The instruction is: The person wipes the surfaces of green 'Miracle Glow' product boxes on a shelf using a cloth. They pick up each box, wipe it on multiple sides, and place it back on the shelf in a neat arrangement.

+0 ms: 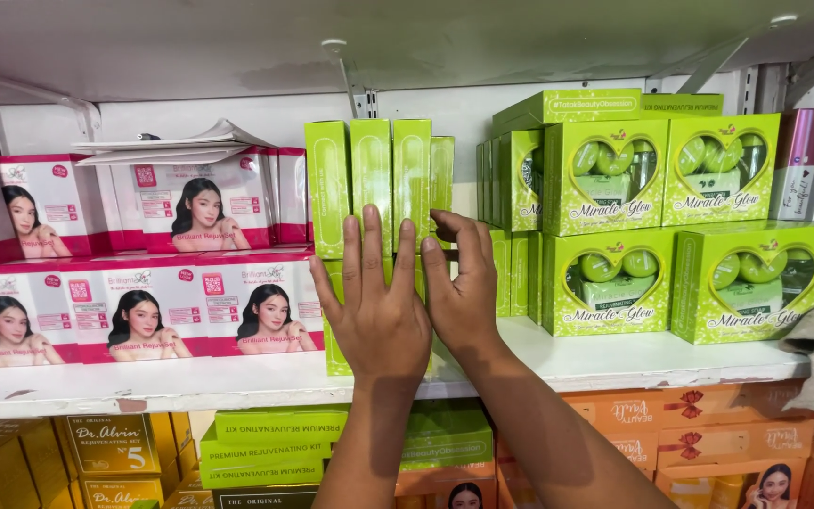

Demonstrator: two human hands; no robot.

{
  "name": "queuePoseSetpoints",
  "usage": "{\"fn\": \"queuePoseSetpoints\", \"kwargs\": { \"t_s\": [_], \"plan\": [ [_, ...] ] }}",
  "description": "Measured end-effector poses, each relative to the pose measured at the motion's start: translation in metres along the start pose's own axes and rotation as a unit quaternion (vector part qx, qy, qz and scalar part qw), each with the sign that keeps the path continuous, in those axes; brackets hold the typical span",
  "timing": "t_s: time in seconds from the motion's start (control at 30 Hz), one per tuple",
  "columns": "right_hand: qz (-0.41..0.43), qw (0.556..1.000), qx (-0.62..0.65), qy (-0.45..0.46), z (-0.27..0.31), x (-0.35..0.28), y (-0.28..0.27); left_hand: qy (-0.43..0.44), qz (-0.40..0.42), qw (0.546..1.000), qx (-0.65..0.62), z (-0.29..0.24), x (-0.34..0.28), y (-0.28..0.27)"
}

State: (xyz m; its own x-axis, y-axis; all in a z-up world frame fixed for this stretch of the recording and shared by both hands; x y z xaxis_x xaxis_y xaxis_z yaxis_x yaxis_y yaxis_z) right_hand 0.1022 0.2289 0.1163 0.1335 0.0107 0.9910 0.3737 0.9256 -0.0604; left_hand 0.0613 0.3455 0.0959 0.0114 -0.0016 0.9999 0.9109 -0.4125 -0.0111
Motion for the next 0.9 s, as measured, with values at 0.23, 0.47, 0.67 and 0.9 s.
{"fn": "queuePoseSetpoints", "kwargs": {
  "t_s": [0.23,0.47,0.67,0.9],
  "plan": [
    [-0.028,0.997,-0.061,-0.047,0.021,-0.008,-0.007,0.015,0.0,1.0,-0.003,-0.002,-0.002,-0.003],
    [-0.039,0.988,-0.128,-0.078,0.04,-0.022,-0.017,0.026,-0.03,0.999,-0.012,0.0,-0.008,-0.009],
    [-0.038,0.975,-0.203,-0.086,0.05,-0.038,-0.039,-0.023,-0.058,0.995,-0.073,0.012,-0.009,-0.022],
    [-0.025,0.957,-0.279,-0.075,0.046,-0.044,-0.066,-0.007,-0.05,0.998,-0.031,0.003,-0.009,-0.016]
  ]
}}
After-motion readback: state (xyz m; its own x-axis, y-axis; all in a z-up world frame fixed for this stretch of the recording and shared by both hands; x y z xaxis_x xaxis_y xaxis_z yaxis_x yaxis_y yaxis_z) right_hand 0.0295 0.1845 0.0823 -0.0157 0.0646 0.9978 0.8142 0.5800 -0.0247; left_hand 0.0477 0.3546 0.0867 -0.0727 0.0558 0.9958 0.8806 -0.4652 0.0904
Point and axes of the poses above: each hand's wrist, its own x-axis towards the middle knuckle, its own y-axis out of the palm, z = x × y, the point moved 8 cm from there along x, towards the middle knuckle, and after that the axes turned 11 degrees about z, right-handed, at the moved point
